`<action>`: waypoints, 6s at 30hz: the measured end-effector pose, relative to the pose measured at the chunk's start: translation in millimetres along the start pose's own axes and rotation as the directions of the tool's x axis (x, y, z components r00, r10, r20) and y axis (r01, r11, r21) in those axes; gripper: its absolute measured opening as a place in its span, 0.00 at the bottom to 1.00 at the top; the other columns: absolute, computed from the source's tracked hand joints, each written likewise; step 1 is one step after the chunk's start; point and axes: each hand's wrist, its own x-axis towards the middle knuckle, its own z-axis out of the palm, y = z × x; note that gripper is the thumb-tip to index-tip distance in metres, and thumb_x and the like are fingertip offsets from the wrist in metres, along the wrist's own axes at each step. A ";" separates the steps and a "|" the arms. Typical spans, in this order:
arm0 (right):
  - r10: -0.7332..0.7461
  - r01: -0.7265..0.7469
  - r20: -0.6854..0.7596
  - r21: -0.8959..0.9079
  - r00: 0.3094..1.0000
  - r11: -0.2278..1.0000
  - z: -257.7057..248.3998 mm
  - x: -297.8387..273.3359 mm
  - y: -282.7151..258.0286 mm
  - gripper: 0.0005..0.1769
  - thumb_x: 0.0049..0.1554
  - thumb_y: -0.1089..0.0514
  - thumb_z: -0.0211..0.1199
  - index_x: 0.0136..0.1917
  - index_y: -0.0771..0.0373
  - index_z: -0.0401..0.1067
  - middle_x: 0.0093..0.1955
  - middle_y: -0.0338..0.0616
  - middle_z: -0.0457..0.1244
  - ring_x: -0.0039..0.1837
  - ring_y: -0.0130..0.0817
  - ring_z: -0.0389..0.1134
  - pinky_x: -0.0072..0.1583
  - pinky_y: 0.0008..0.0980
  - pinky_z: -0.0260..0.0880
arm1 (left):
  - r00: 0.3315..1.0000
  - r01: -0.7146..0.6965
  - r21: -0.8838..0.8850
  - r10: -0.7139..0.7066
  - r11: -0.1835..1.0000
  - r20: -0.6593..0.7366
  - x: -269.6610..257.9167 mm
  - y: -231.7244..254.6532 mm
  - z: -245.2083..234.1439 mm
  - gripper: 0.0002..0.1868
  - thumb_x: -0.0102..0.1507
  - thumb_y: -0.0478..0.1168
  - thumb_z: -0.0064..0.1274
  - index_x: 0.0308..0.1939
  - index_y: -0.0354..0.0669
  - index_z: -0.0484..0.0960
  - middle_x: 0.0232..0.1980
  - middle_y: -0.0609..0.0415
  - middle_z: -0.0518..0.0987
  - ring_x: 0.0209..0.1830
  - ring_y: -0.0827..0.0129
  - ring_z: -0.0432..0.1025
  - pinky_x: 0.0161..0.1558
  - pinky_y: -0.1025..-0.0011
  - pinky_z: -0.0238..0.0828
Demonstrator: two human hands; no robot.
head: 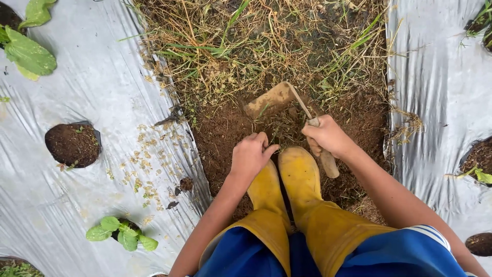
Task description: The person uses a small hand hoe to scrape and remove weeds and dry grass from the soil between rows of plants. They work along a strip of ground covered with white plastic mulch, clearing the area around small green seedlings.
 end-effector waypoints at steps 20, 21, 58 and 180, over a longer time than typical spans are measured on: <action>-0.025 0.096 -0.233 0.303 0.972 0.948 -24.6 -25.4 -6.1 0.11 0.57 0.65 0.53 0.33 0.60 0.61 0.21 0.36 0.49 0.20 0.25 0.52 0.24 0.32 0.59 | 0.986 -0.107 -0.361 0.147 0.926 0.083 14.7 24.7 14.7 0.21 0.63 0.35 0.58 0.61 0.46 0.75 0.52 0.42 0.81 0.55 0.46 0.77 0.54 0.55 0.78; -0.084 0.194 -0.309 0.346 0.947 0.918 -28.0 -22.8 -16.1 0.12 0.59 0.64 0.53 0.33 0.58 0.59 0.21 0.35 0.47 0.21 0.25 0.51 0.24 0.32 0.58 | 0.982 -0.142 -0.351 0.175 0.926 0.066 14.5 22.4 14.8 0.20 0.65 0.35 0.55 0.61 0.44 0.75 0.52 0.40 0.81 0.54 0.45 0.78 0.53 0.55 0.79; 0.119 0.142 -0.442 0.514 0.889 0.846 -74.6 -62.4 3.0 0.13 0.57 0.66 0.54 0.30 0.62 0.64 0.20 0.40 0.54 0.20 0.28 0.56 0.22 0.35 0.61 | 0.701 -0.560 0.278 0.267 0.781 0.662 125.9 130.6 -39.2 0.13 0.62 0.43 0.58 0.47 0.41 0.86 0.44 0.40 0.85 0.45 0.47 0.81 0.46 0.53 0.81; 0.004 0.135 -0.329 0.397 0.944 0.908 -116.0 -65.3 -33.9 0.18 0.55 0.65 0.57 0.25 0.63 0.61 0.19 0.40 0.48 0.19 0.29 0.51 0.24 0.32 0.57 | 0.372 -0.927 0.141 0.812 0.347 0.450 105.6 93.7 53.7 0.13 0.65 0.31 0.47 0.52 0.48 0.79 0.53 0.50 0.76 0.67 0.53 0.69 0.66 0.58 0.71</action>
